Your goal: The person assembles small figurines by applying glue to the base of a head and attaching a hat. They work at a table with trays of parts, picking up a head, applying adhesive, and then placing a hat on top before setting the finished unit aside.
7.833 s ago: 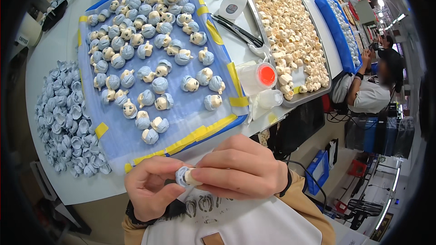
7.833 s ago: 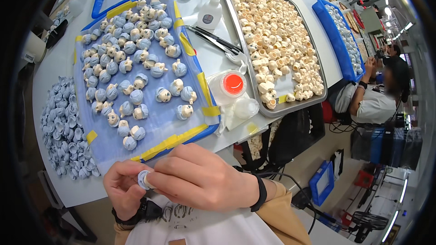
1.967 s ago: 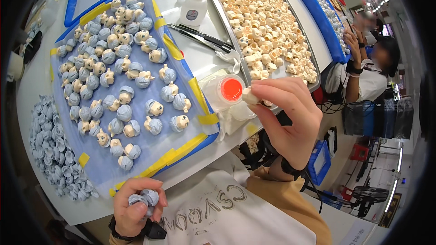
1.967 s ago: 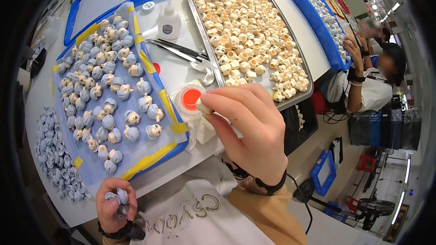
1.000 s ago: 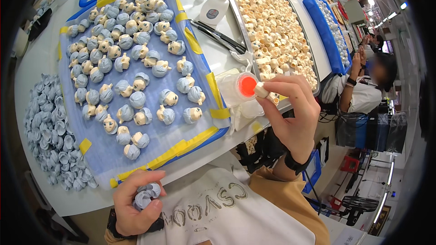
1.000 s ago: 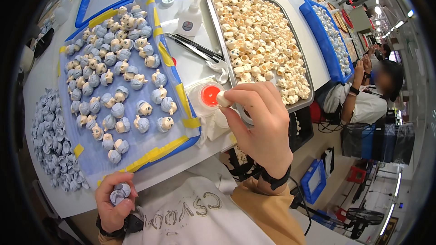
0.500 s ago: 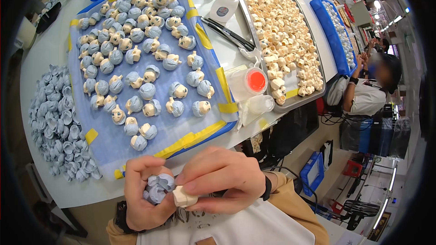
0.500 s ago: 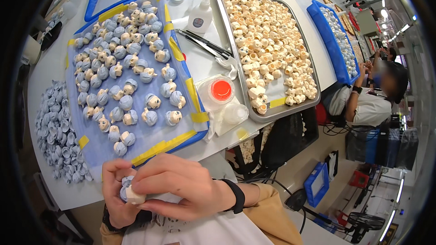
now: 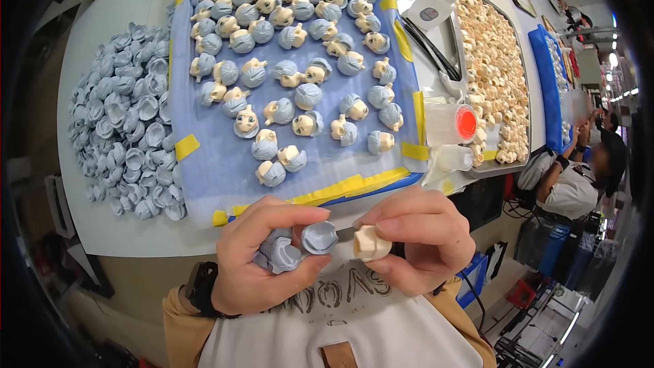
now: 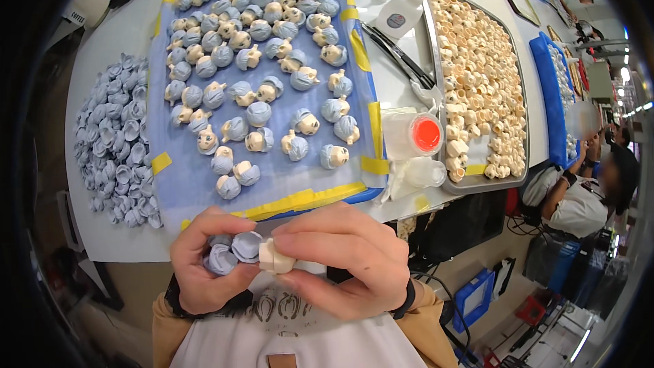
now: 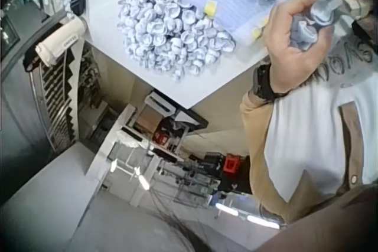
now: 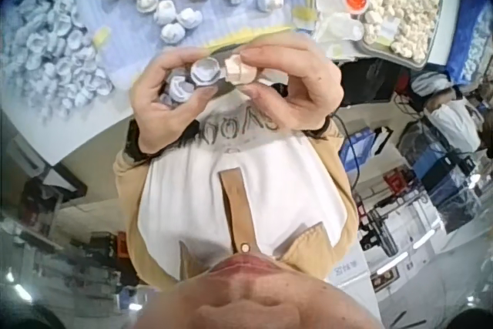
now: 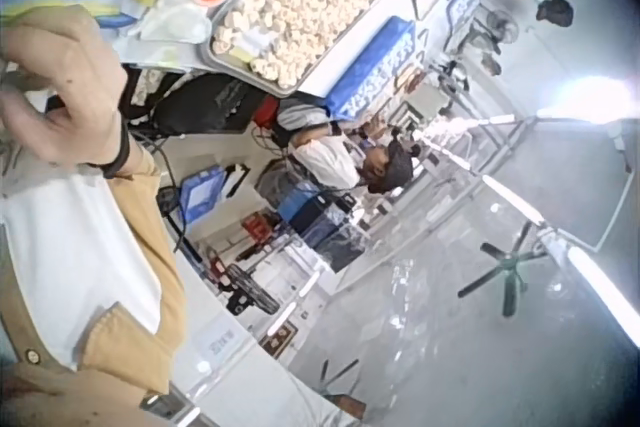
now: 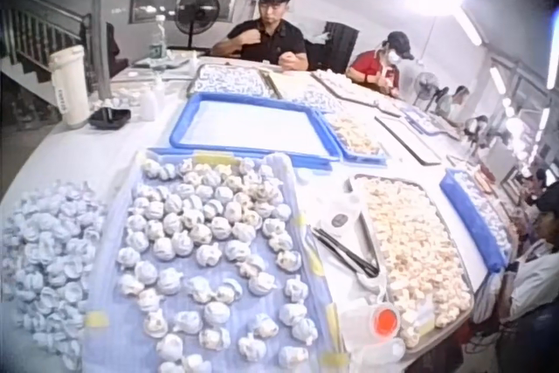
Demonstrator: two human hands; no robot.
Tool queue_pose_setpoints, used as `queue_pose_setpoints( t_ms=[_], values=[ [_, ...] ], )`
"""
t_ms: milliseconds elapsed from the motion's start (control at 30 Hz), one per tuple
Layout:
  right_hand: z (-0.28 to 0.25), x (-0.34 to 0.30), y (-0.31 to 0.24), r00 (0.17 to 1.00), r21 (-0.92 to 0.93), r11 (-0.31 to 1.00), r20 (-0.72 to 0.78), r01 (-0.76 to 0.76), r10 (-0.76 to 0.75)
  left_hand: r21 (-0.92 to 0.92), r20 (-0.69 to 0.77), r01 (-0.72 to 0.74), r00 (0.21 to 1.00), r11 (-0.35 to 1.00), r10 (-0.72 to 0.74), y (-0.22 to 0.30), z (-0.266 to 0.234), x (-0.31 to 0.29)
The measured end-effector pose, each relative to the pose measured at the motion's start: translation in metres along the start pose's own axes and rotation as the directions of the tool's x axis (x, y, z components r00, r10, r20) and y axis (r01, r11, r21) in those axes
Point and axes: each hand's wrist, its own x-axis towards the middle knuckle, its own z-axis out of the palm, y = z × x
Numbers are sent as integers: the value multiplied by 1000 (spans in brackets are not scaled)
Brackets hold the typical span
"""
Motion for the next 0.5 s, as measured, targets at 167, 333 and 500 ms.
queue_pose_setpoints(
  t_ms=[167,333,500],
  values=[
    [-2,11,-4,985,-213,970,152,120,-88,12,60,-63,996,998,62,0,-3,4],
    [-2,17,3,941,-316,901,260,295,-217,-113,117,38,993,993,-25,-2,-8,3],
    [-3,22,3,927,-294,901,297,318,-231,-242,185,162,976,957,-118,2,-12,3]
  ],
)
